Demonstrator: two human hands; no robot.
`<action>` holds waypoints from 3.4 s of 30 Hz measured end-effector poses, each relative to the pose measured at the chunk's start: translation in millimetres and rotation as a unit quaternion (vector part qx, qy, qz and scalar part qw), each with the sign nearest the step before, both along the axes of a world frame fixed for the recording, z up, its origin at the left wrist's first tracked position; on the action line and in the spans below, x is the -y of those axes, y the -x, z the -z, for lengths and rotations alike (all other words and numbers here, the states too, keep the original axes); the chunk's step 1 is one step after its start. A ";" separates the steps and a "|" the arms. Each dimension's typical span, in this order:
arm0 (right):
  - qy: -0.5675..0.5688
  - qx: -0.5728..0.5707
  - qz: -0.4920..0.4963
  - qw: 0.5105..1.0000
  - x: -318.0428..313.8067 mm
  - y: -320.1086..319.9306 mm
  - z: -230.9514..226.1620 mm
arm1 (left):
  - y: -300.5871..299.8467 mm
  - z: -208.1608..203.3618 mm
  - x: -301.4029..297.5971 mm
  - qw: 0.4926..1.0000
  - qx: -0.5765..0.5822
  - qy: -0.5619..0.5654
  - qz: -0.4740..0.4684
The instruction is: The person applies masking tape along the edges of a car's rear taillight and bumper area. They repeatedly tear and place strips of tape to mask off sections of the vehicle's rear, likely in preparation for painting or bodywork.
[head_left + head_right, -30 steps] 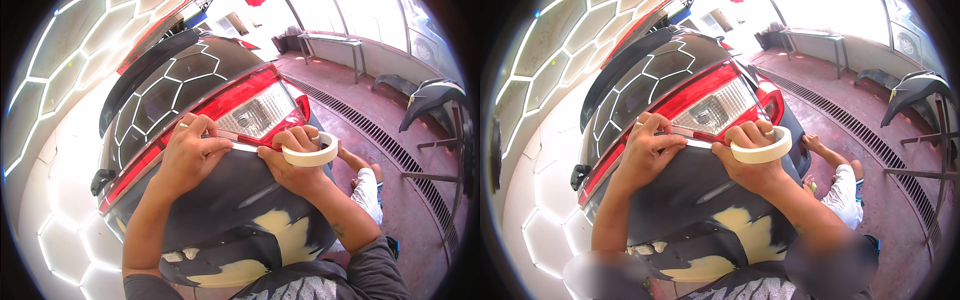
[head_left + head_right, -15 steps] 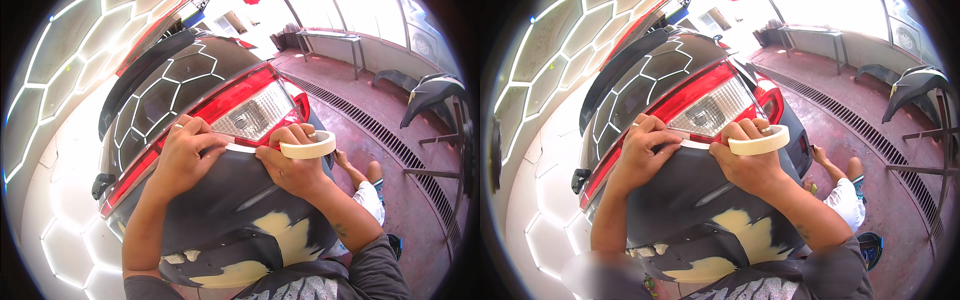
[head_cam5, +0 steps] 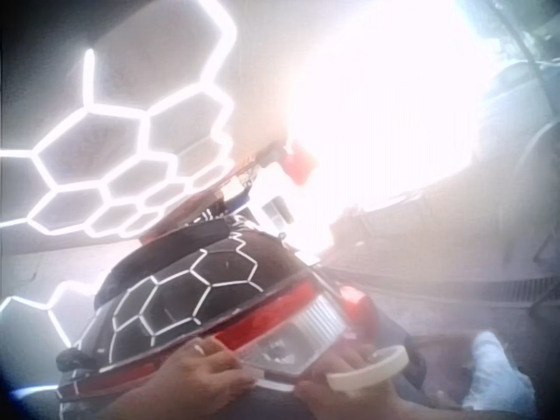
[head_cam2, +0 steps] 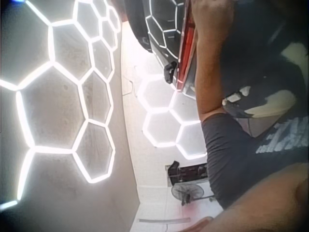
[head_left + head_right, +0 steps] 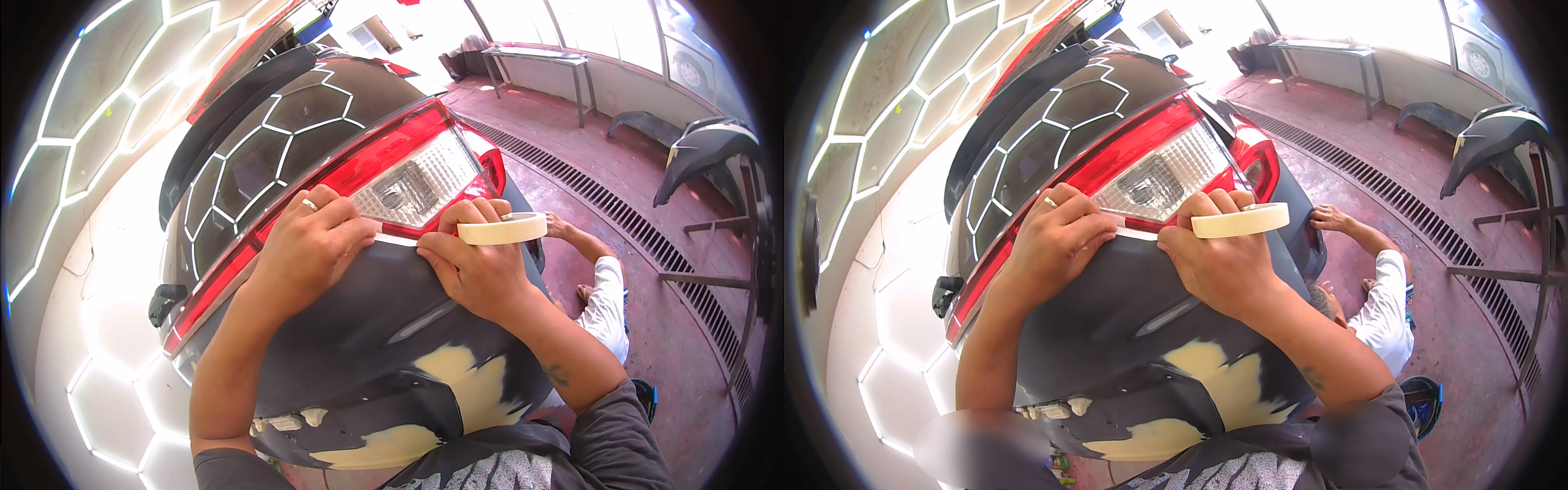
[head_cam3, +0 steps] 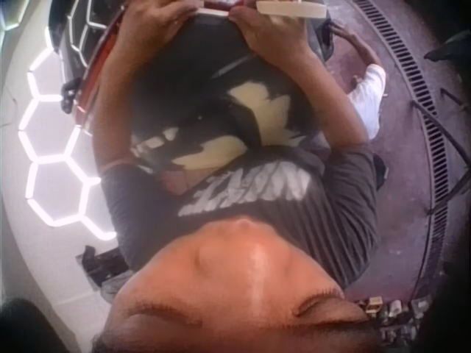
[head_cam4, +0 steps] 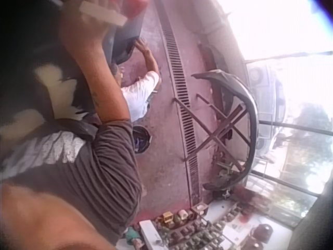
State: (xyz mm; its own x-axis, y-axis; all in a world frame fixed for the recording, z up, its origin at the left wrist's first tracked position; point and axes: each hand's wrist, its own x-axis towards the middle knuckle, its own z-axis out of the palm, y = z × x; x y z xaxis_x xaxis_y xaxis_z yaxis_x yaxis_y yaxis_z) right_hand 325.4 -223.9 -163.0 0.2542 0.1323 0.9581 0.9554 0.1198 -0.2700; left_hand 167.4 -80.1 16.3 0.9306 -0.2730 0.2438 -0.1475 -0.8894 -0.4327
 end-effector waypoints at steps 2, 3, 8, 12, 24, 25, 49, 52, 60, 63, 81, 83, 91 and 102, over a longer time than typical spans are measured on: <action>0.004 -0.011 -0.011 1.000 -0.1 1.1 0.4 | 0.1 2.0 -0.1 1.000 -0.001 -0.004 -0.005; 0.007 -0.017 -0.017 1.000 -0.2 1.4 1.0 | 0.3 2.7 -0.7 1.000 0.000 -0.006 -0.003; 0.004 -0.021 -0.017 1.000 -2.5 1.2 5.9 | 1.2 3.9 -1.8 1.000 0.006 -0.014 0.005; 0.000 -0.019 -0.005 1.000 -1.8 1.6 9.1 | 0.2 4.3 0.7 1.000 0.010 -0.019 0.007; 0.002 -0.048 -0.024 0.999 -2.5 5.2 5.8 | 1.6 2.6 -0.3 1.000 0.012 -0.022 0.006; 0.005 -0.054 -0.028 0.998 -1.4 5.5 6.4 | 2.1 1.8 0.3 1.000 0.009 -0.020 0.005; 0.014 -0.061 -0.013 0.998 2.5 7.2 8.7 | 0.7 0.3 0.2 0.999 0.008 -0.032 0.009; 0.020 -0.074 -0.019 0.997 4.0 5.8 7.2 | -0.6 1.5 -0.6 0.999 0.011 -0.032 0.012; -0.004 -0.049 -0.006 0.999 -2.2 9.1 -1.9 | 1.5 -0.5 0.5 1.000 0.004 -0.015 -0.003; -0.018 -0.040 -0.005 0.999 -6.0 8.5 -2.9 | 1.4 -0.4 0.0 1.000 0.005 -0.006 -0.006; -0.022 -0.042 0.023 0.999 -8.7 6.9 1.0 | -2.9 1.6 -4.7 1.000 0.012 0.022 -0.005; -0.023 -0.039 0.022 0.999 -8.6 5.7 1.9 | -4.7 1.5 -4.2 1.000 0.013 0.015 -0.001; -0.021 -0.036 0.010 0.999 -9.5 2.3 1.4 | -6.8 1.4 -5.5 1.000 0.016 -0.006 0.003; -0.008 -0.060 0.010 0.998 -8.8 1.6 0.3 | -16.4 7.2 1.1 0.998 0.046 -0.035 -0.002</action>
